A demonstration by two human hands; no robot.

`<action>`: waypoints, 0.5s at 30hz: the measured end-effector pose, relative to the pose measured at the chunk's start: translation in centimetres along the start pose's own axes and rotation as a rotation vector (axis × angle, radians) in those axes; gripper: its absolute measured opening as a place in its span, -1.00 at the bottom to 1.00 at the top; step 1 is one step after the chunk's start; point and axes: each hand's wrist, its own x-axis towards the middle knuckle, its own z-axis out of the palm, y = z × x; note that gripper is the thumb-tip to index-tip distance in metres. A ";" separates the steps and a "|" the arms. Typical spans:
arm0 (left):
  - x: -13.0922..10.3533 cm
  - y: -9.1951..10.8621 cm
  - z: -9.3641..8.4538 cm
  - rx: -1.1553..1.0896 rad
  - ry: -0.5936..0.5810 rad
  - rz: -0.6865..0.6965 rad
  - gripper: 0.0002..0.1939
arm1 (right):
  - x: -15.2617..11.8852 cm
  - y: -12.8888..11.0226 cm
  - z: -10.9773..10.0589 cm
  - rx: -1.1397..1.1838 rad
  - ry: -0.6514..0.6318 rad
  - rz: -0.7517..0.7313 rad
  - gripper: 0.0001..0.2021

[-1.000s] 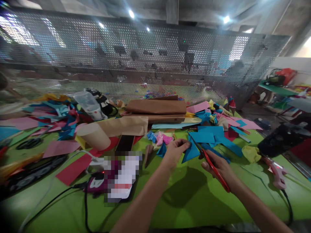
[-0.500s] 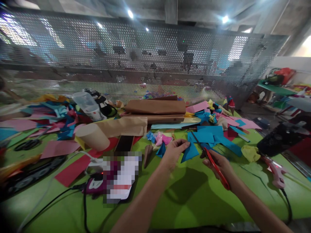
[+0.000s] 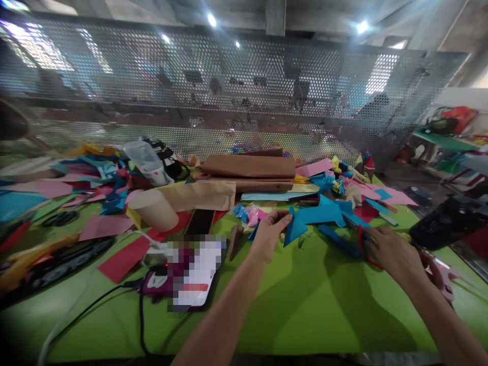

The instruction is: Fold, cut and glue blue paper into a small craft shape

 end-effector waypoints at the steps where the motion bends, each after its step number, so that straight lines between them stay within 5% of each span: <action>1: 0.0 0.0 0.0 -0.003 0.003 0.000 -0.66 | 0.1 -1.4 -0.6 0.016 0.081 -0.024 -0.65; 3: -0.1 -0.1 -0.1 -0.014 0.006 -0.006 -0.66 | 0.6 -4.9 -1.8 0.197 0.178 -0.152 -0.64; 8: 0.1 -1.2 0.0 -0.038 -0.030 -0.063 -0.65 | 2.8 -12.8 -2.7 0.577 0.191 -0.432 -0.70; 12: 0.4 -1.2 0.1 -0.002 -0.065 -0.101 -0.64 | 4.6 -14.6 -2.4 0.710 0.139 -0.428 -0.84; 15: 0.2 1.0 -0.8 0.210 -0.138 -0.033 -0.68 | 5.3 -13.9 -2.4 0.821 0.194 -0.358 -0.88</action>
